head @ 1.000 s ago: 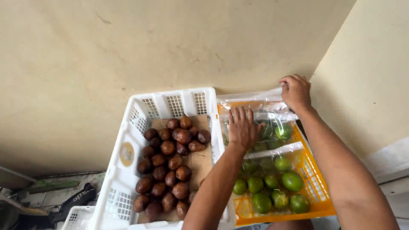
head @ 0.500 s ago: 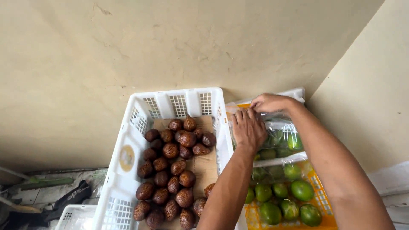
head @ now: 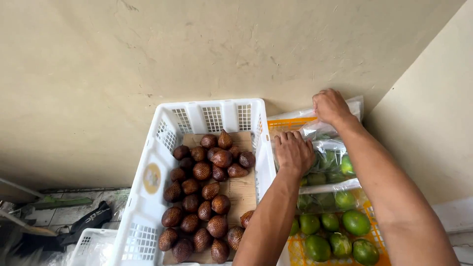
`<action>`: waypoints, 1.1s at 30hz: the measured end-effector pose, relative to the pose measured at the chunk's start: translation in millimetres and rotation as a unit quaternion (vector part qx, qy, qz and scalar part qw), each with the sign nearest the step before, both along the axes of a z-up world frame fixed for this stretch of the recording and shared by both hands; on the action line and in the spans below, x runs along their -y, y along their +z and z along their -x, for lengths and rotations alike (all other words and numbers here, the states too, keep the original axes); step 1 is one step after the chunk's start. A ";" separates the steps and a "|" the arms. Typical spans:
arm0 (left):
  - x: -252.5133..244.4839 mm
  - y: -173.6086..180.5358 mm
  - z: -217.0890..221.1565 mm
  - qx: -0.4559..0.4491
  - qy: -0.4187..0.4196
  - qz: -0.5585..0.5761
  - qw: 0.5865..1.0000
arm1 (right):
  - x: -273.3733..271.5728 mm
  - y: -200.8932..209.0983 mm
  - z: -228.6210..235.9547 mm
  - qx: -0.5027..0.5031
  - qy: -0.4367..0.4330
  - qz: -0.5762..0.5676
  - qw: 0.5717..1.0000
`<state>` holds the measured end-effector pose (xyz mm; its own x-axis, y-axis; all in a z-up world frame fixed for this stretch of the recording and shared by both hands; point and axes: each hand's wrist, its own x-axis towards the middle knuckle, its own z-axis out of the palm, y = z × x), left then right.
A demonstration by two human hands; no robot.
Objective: The person packs green limes into clear plastic ziplock bags. They take limes from an orange crate, place them into a bag, and seal it. The person repeats this process for multiple bags, placing the sealed bags back into the crate.
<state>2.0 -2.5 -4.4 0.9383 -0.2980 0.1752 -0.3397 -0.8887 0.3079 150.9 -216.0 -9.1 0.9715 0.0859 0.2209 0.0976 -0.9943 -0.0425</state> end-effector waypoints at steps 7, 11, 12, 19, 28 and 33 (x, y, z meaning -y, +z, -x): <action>-4.8 18.3 6.8 0.010 0.001 0.017 1.000 | -25.8 53.0 34.1 -0.088 -0.025 -0.008 0.996; -5.9 23.8 9.7 0.018 0.009 0.015 1.000 | -33.0 60.0 38.5 -0.050 -0.027 -0.070 0.996; -6.0 23.0 11.9 0.015 0.006 0.014 1.000 | -33.4 58.0 40.2 -0.058 -0.033 -0.085 0.994; -0.8 11.6 1.9 0.020 -0.003 0.016 1.000 | -44.8 37.8 22.7 -0.149 -0.112 -0.043 0.982; -2.4 10.5 0.5 -0.008 -0.015 0.031 0.999 | -52.3 44.3 28.5 -0.163 -0.100 -0.013 0.981; -3.2 13.9 1.0 -0.015 -0.018 0.033 0.999 | -29.6 4.0 2.4 -0.199 -0.072 0.061 0.975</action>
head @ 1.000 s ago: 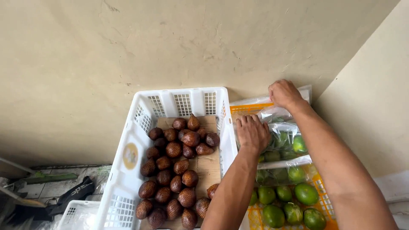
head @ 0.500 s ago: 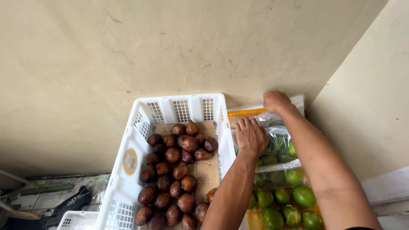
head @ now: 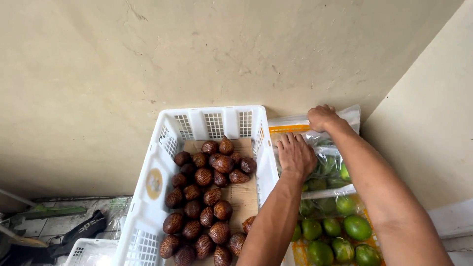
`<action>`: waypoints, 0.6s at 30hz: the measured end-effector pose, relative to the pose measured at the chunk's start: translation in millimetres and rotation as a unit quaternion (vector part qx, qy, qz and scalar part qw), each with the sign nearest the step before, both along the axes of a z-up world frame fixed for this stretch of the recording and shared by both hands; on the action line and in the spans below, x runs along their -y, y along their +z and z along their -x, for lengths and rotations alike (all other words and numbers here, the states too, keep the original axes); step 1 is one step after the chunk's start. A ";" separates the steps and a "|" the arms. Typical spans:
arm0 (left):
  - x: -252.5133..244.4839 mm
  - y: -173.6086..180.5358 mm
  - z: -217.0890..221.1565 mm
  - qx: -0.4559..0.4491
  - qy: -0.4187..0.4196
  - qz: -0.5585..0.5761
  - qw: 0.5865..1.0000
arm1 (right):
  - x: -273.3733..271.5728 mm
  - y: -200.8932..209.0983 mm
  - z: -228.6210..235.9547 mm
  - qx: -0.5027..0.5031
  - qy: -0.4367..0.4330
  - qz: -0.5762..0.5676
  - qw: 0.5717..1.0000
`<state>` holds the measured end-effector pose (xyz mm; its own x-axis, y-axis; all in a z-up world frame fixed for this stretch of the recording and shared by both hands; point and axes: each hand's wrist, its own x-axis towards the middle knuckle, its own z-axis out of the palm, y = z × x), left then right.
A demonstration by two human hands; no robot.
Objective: The person packs green limes into clear plastic ziplock bags. They take limes from an orange crate, place them into a bag, and seal it. The person repeats this process for multiple bags, placing the sealed bags back into the crate.
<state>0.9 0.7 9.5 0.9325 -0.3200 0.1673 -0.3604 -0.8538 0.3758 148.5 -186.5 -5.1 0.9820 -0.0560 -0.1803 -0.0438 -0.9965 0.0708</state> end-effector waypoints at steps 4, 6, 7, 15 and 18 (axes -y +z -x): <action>0.3 -2.3 0.0 -0.003 0.000 0.014 1.000 | -17.5 29.8 17.2 0.008 0.010 0.047 0.999; -1.2 2.1 0.7 -0.003 -0.004 0.005 1.000 | -19.9 41.3 22.8 0.071 0.039 0.017 0.997; -1.2 1.9 -0.1 -0.002 -0.004 0.006 1.000 | -23.3 48.8 27.6 0.072 0.039 0.018 0.996; -2.3 5.5 1.5 -0.005 -0.001 -0.006 1.000 | -23.0 67.6 38.6 0.152 0.049 -0.111 0.981; -0.1 -1.2 -2.2 0.002 -0.002 0.001 1.000 | -7.0 63.4 33.5 0.182 0.049 -0.127 0.974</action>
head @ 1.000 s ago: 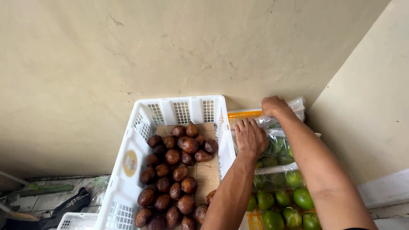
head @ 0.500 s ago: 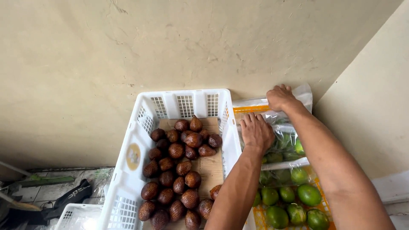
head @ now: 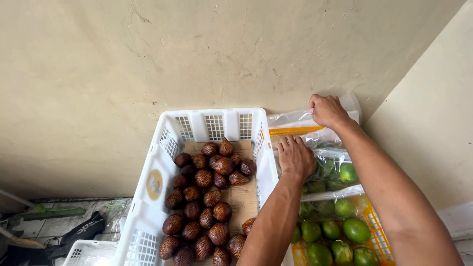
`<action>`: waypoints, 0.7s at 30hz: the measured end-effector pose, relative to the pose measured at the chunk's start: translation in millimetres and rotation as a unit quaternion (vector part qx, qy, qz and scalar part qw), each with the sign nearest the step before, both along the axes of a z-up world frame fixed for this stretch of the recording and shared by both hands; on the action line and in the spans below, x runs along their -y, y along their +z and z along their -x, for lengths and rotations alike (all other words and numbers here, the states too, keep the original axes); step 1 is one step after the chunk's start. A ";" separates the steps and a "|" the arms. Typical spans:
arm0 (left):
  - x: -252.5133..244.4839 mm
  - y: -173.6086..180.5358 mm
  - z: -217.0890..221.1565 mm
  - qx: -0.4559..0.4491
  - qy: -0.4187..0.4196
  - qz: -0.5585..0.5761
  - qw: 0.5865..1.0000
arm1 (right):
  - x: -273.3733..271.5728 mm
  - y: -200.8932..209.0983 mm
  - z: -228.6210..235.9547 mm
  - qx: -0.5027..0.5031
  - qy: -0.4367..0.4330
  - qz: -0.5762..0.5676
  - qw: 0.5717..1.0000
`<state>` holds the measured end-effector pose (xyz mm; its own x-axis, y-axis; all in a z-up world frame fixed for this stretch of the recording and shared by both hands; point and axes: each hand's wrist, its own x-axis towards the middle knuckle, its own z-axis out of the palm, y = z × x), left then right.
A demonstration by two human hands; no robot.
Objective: The person packs green limes into clear plastic ziplock bags. They take limes from an orange crate, place them into a bag, and seal it. The person repeats this process for multiple bags, placing the sealed bags back into the crate.
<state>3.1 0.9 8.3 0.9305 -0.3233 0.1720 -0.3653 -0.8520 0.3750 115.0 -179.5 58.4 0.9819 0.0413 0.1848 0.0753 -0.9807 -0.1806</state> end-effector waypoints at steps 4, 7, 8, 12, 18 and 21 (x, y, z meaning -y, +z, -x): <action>-2.5 5.2 1.6 -0.005 0.001 0.000 1.000 | -13.7 28.7 10.8 0.021 0.014 -0.048 0.999; -0.6 1.9 0.3 -0.002 0.003 0.001 1.000 | -14.6 43.8 16.1 0.012 0.036 -0.002 0.999; -0.4 0.9 0.1 -0.001 0.004 -0.001 1.000 | -15.7 48.9 19.6 0.015 0.034 0.027 0.999; 1.2 -2.7 -3.8 -0.001 0.007 -0.006 1.000 | -9.8 70.2 31.9 0.074 0.038 0.072 0.994; -2.4 8.7 1.6 0.046 0.038 0.028 0.998 | -14.4 142.6 81.7 0.196 0.065 0.084 0.975; -6.2 24.1 6.3 0.078 0.088 0.090 0.989 | -13.4 178.2 116.2 0.263 0.087 0.083 0.957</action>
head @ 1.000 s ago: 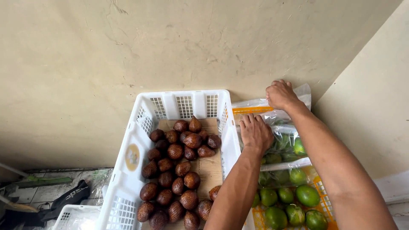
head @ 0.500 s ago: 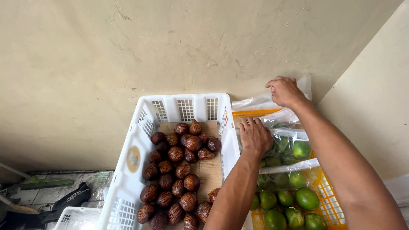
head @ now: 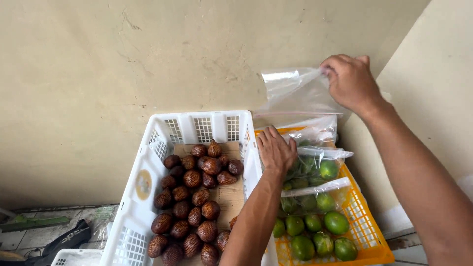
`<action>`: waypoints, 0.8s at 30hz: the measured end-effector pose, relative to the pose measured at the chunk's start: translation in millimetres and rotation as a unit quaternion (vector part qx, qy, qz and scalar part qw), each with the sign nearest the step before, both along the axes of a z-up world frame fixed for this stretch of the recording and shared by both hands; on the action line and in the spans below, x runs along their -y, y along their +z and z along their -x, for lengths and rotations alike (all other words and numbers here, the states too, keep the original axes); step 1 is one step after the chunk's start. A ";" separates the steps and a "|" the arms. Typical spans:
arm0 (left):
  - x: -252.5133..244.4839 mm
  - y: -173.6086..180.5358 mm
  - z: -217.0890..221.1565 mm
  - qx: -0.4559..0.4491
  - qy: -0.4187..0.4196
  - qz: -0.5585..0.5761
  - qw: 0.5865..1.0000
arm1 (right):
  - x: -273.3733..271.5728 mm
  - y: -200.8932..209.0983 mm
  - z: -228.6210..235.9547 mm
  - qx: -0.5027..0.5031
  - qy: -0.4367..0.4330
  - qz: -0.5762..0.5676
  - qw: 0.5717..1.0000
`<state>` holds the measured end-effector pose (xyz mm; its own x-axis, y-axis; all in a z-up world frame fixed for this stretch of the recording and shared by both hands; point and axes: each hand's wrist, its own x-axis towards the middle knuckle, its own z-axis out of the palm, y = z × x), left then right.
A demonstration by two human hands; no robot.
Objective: The person packs green limes into clear plastic ziplock bags. They take limes from an orange crate, place them into a bag, and seal it. The person repeats this process for multiple bags, placing the sealed bags back into the crate.
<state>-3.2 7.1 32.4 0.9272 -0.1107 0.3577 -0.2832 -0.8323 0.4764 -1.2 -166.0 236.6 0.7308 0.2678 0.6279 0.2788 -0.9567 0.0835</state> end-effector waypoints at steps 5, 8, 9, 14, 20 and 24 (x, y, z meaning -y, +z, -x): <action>-7.0 0.0 -0.8 0.004 0.009 0.040 0.999 | -10.3 36.6 71.6 0.053 0.092 -0.093 0.990; -17.7 26.3 19.8 0.018 -0.050 0.131 0.990 | -4.5 53.4 110.5 0.074 0.079 -0.112 0.988; -24.1 39.3 29.4 -0.008 -0.092 0.172 0.981 | -2.4 58.3 121.9 0.078 0.072 -0.119 0.987; -24.8 28.0 29.9 -0.059 -0.241 0.348 0.904 | 28.9 55.3 150.2 0.074 0.011 -0.178 0.981; -58.2 73.7 70.8 -0.215 -0.319 0.551 0.740 | 39.3 39.5 157.7 0.016 -0.028 -0.276 0.961; -102.3 123.2 105.2 -0.230 -0.225 0.605 0.728 | 16.8 36.3 164.4 -0.020 0.062 -0.315 0.947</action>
<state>-108.4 109.4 155.7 0.9470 -0.3018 0.1100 0.0228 0.4046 0.9142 -165.6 -182.9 272.8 0.7447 -0.0661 0.6641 0.3829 -0.7728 -0.5062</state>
